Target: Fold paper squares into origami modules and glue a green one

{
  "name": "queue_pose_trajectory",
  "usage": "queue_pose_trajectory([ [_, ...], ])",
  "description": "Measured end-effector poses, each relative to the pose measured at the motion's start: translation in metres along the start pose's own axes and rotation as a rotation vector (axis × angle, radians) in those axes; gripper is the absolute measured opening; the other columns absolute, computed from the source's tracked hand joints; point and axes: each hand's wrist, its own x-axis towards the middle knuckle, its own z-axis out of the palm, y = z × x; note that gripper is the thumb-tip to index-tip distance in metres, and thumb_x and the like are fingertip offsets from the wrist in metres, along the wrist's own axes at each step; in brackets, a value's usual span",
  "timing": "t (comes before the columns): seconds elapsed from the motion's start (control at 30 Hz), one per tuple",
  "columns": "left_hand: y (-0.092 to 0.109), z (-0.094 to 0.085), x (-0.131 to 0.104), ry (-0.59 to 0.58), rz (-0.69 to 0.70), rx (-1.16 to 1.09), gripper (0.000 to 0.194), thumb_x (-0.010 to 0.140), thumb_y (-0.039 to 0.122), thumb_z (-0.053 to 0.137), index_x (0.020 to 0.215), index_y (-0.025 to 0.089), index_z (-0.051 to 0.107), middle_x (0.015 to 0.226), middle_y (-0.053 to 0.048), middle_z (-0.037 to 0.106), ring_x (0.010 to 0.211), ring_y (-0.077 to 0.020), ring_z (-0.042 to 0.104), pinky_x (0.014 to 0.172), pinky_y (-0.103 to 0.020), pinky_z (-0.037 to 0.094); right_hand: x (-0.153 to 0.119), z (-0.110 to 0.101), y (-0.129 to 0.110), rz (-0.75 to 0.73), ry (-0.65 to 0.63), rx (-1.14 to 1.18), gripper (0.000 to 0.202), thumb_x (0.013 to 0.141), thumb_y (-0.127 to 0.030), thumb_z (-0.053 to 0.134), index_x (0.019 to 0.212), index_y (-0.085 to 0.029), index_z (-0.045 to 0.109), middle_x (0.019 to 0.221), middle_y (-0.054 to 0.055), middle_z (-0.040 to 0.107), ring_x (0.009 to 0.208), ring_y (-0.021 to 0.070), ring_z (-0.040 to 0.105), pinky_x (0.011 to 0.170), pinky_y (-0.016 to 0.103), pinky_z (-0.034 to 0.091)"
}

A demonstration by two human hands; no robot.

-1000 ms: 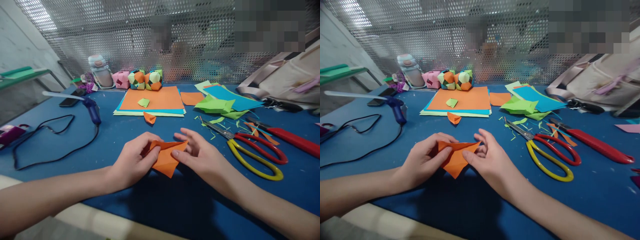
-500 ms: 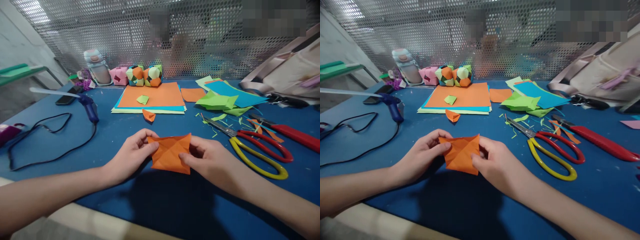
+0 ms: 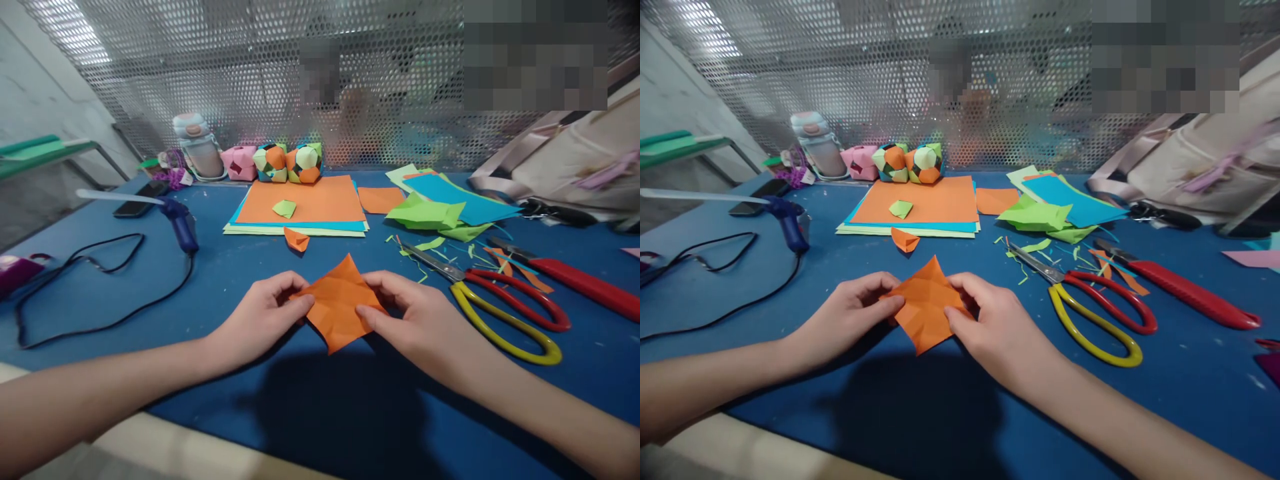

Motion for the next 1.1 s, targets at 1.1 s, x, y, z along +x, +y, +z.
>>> queue_pose_trajectory([
  [1.1,-0.023,-0.015,0.010,0.025,0.414,0.816,0.018,0.082,0.014,0.046,0.080,0.017,0.064,0.082,-0.004,0.061,0.081,-0.0169,0.054,0.074,-0.030,0.039,0.004,0.010,0.034,-0.608,0.046,-0.531,0.019,0.085,-0.006,0.045,0.082,-0.016,0.061,0.085,0.007,0.065,0.076,0.0180,0.053,0.067,0.032,0.036],
])
